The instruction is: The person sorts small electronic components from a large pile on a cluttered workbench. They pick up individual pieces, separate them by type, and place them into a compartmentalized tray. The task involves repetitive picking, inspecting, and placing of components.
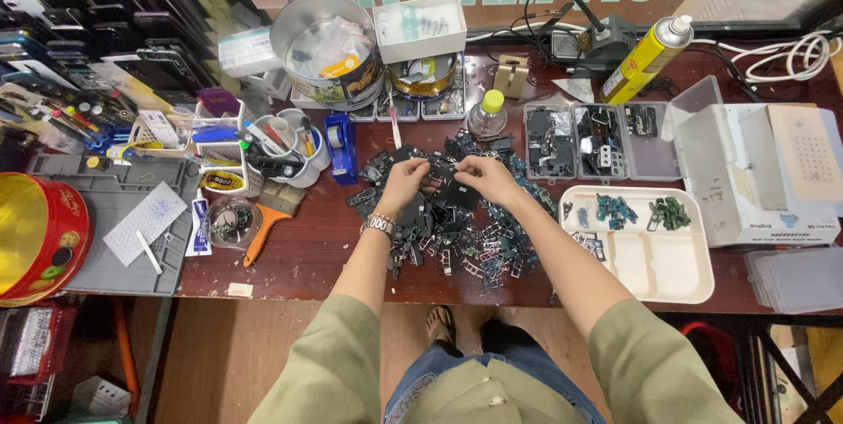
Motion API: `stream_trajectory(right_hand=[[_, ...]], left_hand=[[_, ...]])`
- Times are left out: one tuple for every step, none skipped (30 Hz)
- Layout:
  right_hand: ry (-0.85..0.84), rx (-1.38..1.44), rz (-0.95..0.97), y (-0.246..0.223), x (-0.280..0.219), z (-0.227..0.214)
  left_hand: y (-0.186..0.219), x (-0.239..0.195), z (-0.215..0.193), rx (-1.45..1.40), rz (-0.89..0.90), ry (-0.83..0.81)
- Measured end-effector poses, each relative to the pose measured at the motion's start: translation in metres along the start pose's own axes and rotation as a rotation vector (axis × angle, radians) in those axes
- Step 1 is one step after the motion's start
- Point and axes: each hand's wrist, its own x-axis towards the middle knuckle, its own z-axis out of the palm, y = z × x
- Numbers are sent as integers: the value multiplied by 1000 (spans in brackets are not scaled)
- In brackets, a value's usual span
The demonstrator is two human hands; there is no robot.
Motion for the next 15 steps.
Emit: stream_trajectory(right_hand=[[28,-10,10,4,1,-2],[55,-21,20,8,2,-3],[81,-31,31,13,1,-4],[153,-37,41,18,0,-4],[228,-45,47,23,0,-6],[303,-53,53,28,0,-8],[292,66,64,33,-1,-9],[279,184,75,37,-2,-11],[267,302,84,39,-1,-11],[190,386,82,40,-1,-12],[113,470,81,40,-1,-12],[34,552,80,38,-2,-13],[15,518,111,35,-3,-13],[-4,483,143,31,-4,-11],[-22,449,174,27,-4,-10]], left_hand=[[3,-4,1,6,-4,15],[7,-7,1,13,-7,31],[9,-11,1,19,-12,48],[11,-15,1,-60,-15,63],[12,-17,0,-139,-13,76],[13,-18,0,-217,-12,90],[12,-20,-1,-237,-20,102],[10,-21,-2,-256,-28,114],[9,-21,-2,-276,-34,126],[8,-19,-2,-286,-34,119],[6,-18,-1,-296,-33,113],[4,-16,0,-306,-33,107],[2,-13,2,-333,-43,88],[-1,-9,5,-360,-54,68],[-4,-4,8,-386,-65,47]])
